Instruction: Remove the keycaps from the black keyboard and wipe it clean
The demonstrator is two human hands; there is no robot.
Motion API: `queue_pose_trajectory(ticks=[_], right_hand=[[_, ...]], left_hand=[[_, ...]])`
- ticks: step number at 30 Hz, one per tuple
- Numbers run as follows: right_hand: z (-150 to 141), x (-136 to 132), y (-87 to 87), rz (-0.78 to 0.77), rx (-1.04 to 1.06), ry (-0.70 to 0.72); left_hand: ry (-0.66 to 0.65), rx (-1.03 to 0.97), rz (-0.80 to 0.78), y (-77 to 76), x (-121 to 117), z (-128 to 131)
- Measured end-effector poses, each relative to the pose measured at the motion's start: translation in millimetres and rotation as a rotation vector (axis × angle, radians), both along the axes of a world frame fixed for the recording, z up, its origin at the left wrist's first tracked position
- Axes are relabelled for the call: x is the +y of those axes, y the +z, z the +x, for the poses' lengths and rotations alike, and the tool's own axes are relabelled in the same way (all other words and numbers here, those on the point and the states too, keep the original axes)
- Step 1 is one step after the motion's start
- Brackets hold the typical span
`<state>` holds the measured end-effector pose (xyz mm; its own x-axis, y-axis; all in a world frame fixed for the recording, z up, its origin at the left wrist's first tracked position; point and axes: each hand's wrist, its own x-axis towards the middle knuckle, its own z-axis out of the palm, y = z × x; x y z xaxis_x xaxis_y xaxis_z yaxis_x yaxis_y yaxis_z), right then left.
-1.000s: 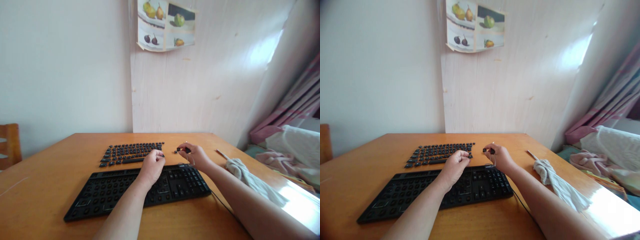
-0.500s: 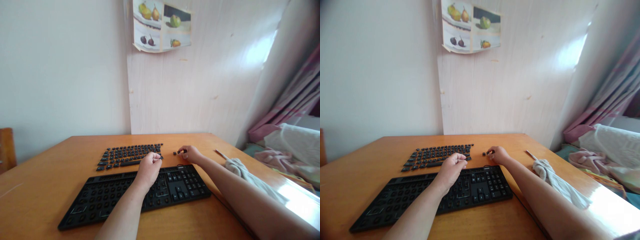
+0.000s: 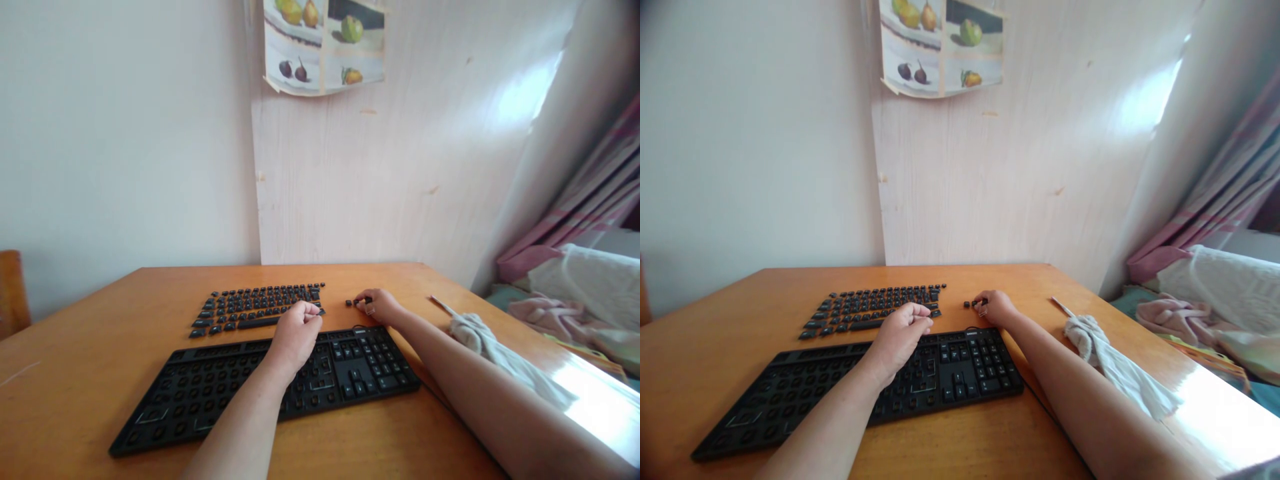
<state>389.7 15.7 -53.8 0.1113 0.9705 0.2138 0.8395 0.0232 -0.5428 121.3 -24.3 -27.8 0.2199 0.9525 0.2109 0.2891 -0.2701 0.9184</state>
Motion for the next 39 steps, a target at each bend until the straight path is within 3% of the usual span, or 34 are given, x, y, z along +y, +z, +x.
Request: queue_pose_trajectory(ticks=[39], right_hand=[[0.0,5.2,-0.8,-0.03,-0.02,0.027]], left_hand=[[0.012,0.033,-0.001,8.5,-9.0,0.4]])
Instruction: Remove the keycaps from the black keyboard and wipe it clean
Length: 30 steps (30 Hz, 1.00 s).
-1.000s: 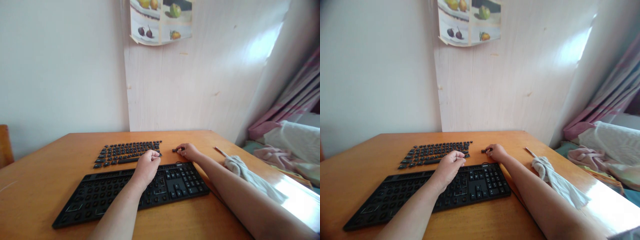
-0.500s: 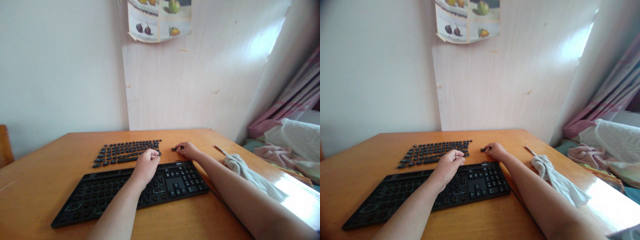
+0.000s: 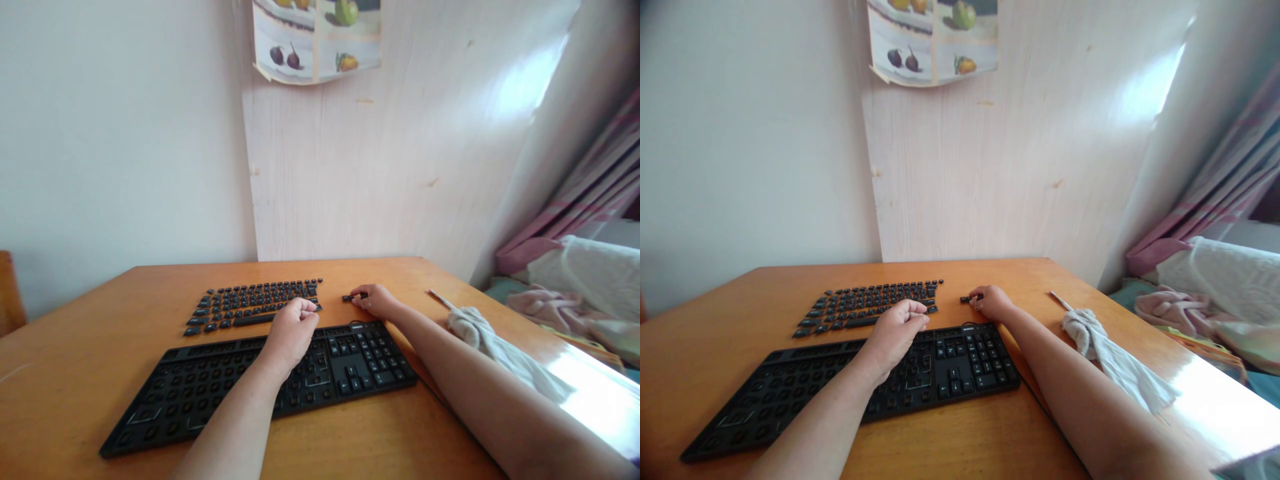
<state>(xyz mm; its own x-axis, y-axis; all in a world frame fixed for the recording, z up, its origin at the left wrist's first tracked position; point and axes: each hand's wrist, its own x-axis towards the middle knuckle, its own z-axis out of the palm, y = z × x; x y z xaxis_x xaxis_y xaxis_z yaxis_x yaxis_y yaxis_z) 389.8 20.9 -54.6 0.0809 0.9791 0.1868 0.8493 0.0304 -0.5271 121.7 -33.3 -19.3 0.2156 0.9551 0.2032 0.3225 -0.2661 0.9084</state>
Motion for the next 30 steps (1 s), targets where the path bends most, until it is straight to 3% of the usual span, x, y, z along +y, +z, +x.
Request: queue_pose_trajectory(ticks=[30], right_hand=[[-1.4,-3.8,1.8,0.001,0.012,-0.007]], left_hand=[[-0.01,-0.028,-0.005,-2.6,2.4,-0.5]])
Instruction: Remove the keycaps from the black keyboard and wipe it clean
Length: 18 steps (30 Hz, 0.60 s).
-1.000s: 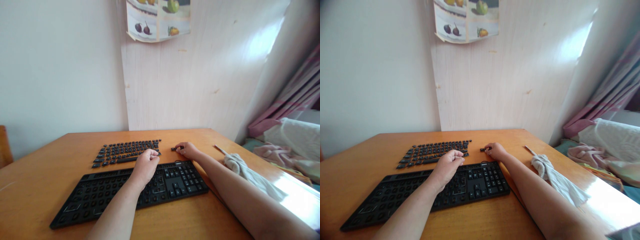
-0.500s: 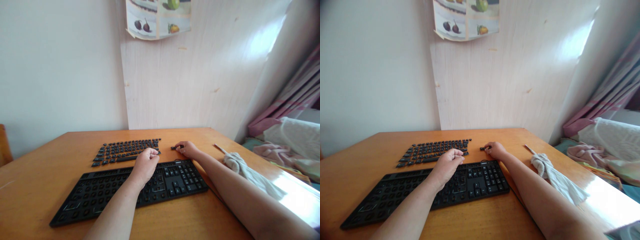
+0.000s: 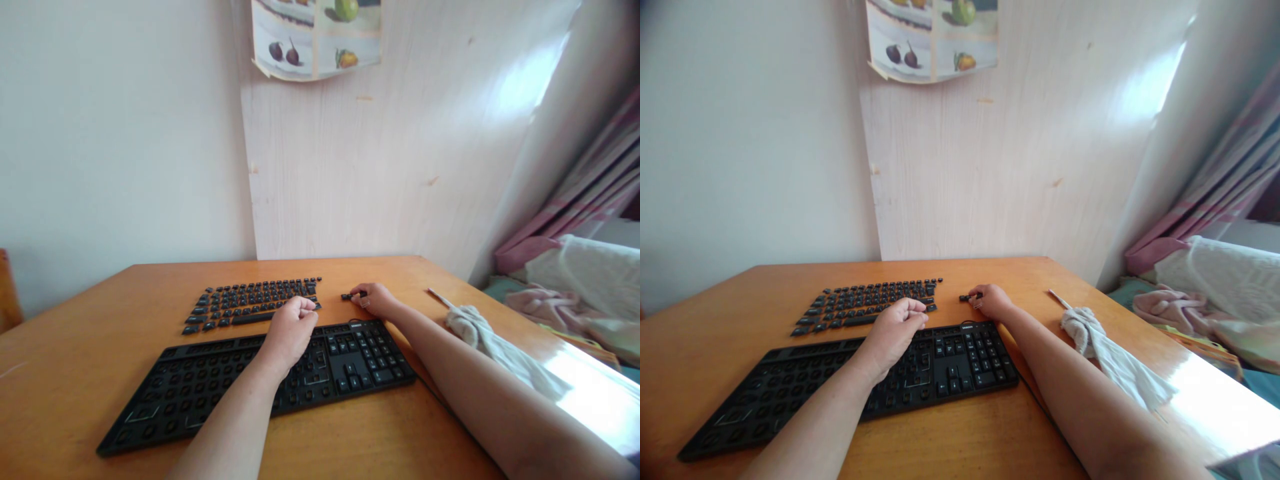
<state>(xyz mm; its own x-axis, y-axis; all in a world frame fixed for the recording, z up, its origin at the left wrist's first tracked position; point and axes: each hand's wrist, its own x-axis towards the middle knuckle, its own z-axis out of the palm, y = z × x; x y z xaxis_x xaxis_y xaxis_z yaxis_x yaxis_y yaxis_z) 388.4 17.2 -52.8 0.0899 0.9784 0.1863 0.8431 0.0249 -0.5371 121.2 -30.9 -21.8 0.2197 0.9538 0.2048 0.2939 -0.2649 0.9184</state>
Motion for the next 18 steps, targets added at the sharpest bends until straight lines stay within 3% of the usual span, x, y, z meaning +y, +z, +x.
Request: queue_pose_trajectory(ticks=[18], right_hand=[[-0.5,-1.2,1.9,0.035,0.047,-0.022]], left_hand=[[-0.003,0.012,0.006,2.0,-1.9,0.6]])
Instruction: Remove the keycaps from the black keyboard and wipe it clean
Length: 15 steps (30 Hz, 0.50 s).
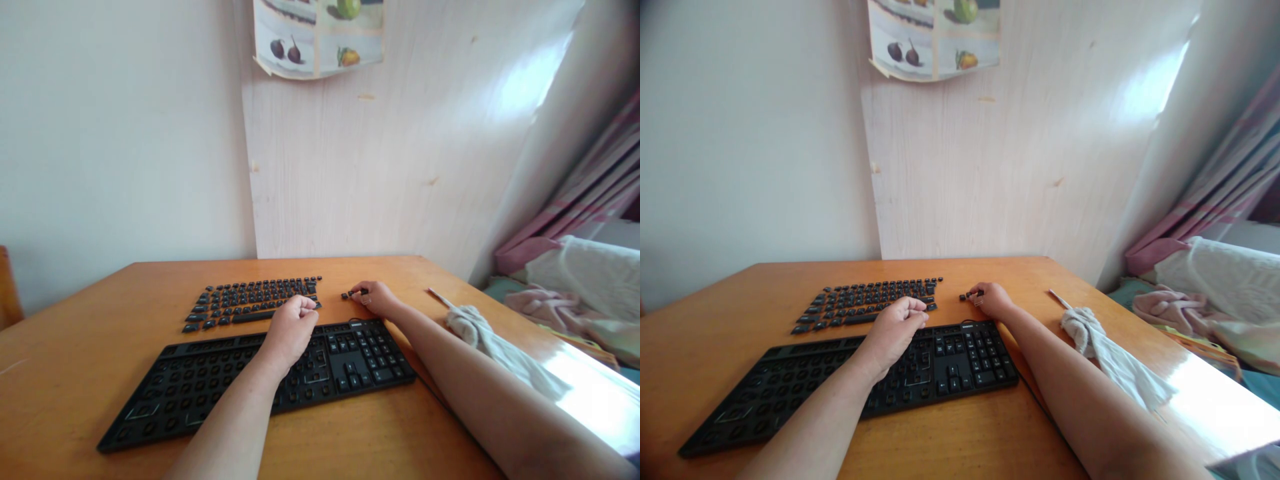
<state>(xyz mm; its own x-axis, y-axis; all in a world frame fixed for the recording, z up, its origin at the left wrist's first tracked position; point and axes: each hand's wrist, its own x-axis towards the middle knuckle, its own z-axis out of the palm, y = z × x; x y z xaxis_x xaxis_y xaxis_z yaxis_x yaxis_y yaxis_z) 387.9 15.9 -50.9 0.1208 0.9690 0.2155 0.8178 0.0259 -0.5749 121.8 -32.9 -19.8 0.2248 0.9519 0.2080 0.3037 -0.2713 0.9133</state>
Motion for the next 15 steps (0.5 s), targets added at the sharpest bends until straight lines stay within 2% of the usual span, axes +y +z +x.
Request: queue_pose_trajectory(ticks=[15], right_hand=[[3.1,2.5,-4.5,0.006,0.001,0.012]], left_hand=[[0.001,0.014,0.001,-2.8,2.0,-0.2]])
